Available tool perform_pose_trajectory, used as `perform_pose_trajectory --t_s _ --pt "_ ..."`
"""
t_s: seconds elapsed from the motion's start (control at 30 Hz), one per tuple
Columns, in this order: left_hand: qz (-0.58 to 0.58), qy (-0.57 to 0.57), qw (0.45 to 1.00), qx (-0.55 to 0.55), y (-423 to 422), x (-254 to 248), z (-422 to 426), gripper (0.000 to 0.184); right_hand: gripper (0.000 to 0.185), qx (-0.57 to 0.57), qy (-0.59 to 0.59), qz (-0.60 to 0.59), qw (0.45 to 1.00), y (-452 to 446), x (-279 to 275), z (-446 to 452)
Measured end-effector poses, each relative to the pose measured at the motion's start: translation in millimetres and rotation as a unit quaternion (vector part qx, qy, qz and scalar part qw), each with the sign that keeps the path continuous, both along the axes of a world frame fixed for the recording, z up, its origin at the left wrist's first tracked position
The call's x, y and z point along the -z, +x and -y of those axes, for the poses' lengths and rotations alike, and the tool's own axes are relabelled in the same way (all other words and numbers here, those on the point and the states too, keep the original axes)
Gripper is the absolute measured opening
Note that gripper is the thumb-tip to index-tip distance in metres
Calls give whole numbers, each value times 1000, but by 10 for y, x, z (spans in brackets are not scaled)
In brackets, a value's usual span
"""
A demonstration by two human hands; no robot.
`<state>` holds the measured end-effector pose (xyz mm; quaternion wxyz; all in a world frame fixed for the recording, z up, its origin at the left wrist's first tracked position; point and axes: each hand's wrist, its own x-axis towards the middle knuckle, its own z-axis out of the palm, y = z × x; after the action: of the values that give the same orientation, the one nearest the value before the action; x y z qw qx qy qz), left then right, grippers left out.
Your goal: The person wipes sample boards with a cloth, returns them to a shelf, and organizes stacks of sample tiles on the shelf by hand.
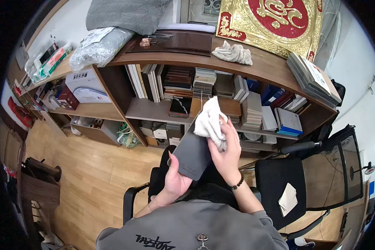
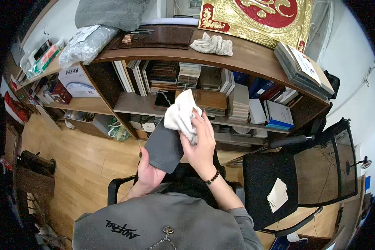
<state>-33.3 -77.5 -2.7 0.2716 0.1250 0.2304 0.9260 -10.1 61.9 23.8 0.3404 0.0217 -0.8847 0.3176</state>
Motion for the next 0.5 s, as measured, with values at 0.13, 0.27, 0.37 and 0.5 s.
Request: perform_pose_trajectory --t_s 0.13,0.27,0.37,0.5 --pt "-343 -276 879 -181 -145 -123 -90 67 47 -49 -300 39 952 38 164 145" --pt "-617 -448 607 -224 -212 -474 -42 75 44 -212 -642 80 732 172 188 143" --pt "-692 -452 532 -185 -269 -514 3 76 43 -281 -801 75 523 202 65 -42" --pt "-695 -423 546 -199 -326 -277 96 77 45 -193 -619 110 753 253 51 -83"
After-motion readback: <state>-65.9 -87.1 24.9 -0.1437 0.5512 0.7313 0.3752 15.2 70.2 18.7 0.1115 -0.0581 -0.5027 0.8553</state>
